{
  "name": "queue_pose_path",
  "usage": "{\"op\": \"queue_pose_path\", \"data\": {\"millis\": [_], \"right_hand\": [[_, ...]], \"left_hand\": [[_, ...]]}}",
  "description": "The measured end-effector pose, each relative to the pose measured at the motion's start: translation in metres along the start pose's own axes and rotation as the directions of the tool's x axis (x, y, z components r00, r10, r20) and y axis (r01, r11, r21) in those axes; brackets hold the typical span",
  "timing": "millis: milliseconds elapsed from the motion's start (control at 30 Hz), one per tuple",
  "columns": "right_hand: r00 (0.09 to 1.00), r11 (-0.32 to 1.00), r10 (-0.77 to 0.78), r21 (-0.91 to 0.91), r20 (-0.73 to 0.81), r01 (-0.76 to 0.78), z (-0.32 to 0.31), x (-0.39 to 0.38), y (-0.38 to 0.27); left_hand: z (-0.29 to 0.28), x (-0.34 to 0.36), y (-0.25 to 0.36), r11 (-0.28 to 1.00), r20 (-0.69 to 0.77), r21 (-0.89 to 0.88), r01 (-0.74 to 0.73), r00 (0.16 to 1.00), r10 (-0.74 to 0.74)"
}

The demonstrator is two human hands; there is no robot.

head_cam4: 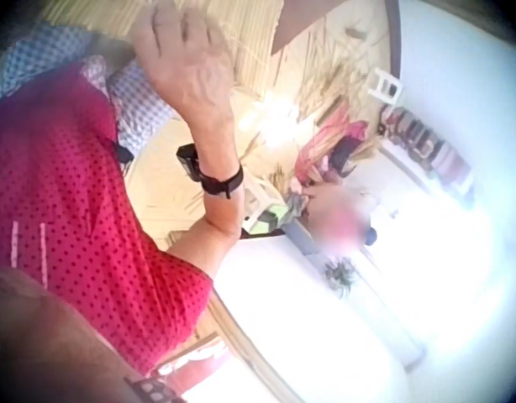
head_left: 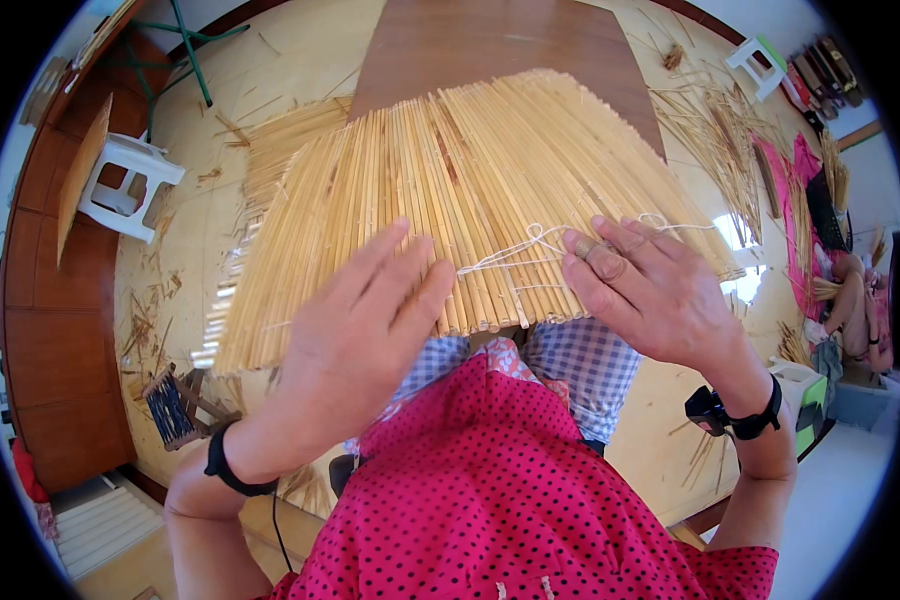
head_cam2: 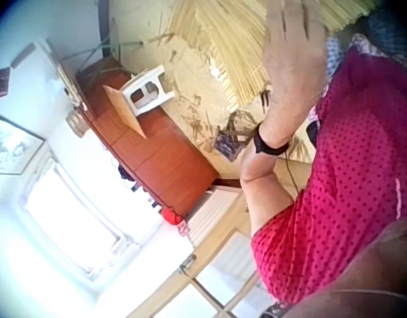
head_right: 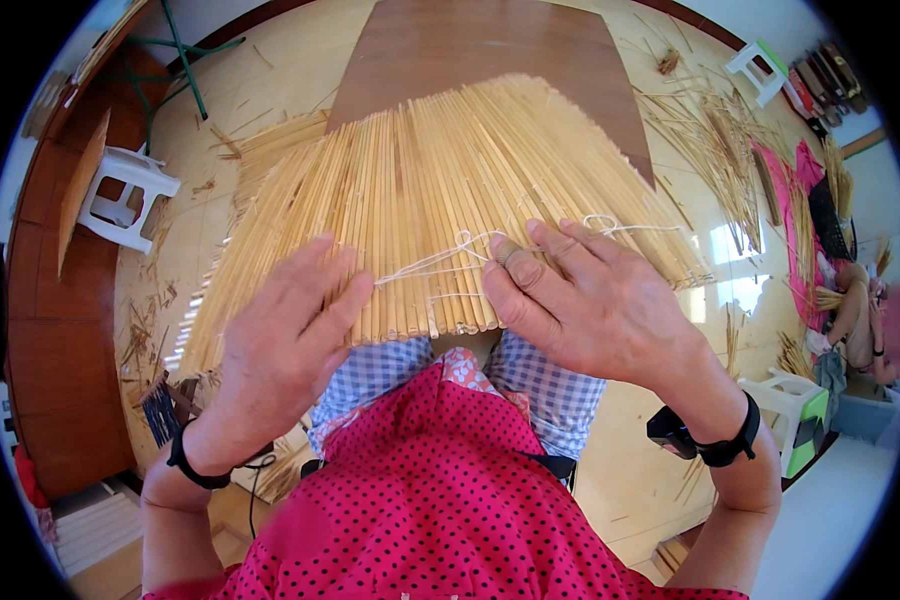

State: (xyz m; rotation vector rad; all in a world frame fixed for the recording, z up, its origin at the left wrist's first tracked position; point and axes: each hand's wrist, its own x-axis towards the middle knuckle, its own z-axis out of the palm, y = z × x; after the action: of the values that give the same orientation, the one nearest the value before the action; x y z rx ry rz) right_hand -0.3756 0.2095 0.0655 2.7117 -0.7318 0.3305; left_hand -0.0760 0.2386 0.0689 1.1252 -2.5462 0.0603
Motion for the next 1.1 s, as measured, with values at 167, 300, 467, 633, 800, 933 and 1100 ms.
{"op": "queue_pose_path", "data": {"millis": [167,300,467,633,800,933,1100], "right_hand": [[0.993,0.996,-0.04,0.07,-0.109,0.048,-0.011,0.015,0.002],[0.941,0.934,0.1,0.357,-0.324,0.024,-0.041,0.012,-0.042],[0.765,0.395,0.637,0.811,0.096,-0.431,0.046,0.01,-0.077],[0.668,0.267,0.727,0.829,0.162,-0.492,0.088,0.03,-0.104],[0.708,0.431,0.706,0.776,0.029,-0.461,0.112,0.035,-0.121],[0.863,0.7,0.5,0.62,-0.072,-0.354,0.127,0.027,-0.116],[0.88,0.668,0.474,0.637,0.033,-0.384,0.151,-0.009,-0.11]], "left_hand": [[0.022,-0.02,0.008,0.996,-0.079,-0.038,0.079,0.993,-0.082],[0.024,-0.027,0.008,0.977,-0.187,-0.123,0.172,0.963,-0.193],[0.03,-0.029,0.016,0.968,-0.231,-0.135,0.212,0.943,-0.238],[0.038,-0.034,0.019,0.975,-0.253,-0.113,0.193,0.943,-0.216],[0.036,-0.033,0.018,0.965,-0.292,-0.148,0.217,0.923,-0.252],[0.037,-0.037,0.016,0.968,-0.3,-0.131,0.215,0.922,-0.246],[0.043,-0.041,0.017,0.975,-0.285,-0.084,0.204,0.933,-0.22]]}}
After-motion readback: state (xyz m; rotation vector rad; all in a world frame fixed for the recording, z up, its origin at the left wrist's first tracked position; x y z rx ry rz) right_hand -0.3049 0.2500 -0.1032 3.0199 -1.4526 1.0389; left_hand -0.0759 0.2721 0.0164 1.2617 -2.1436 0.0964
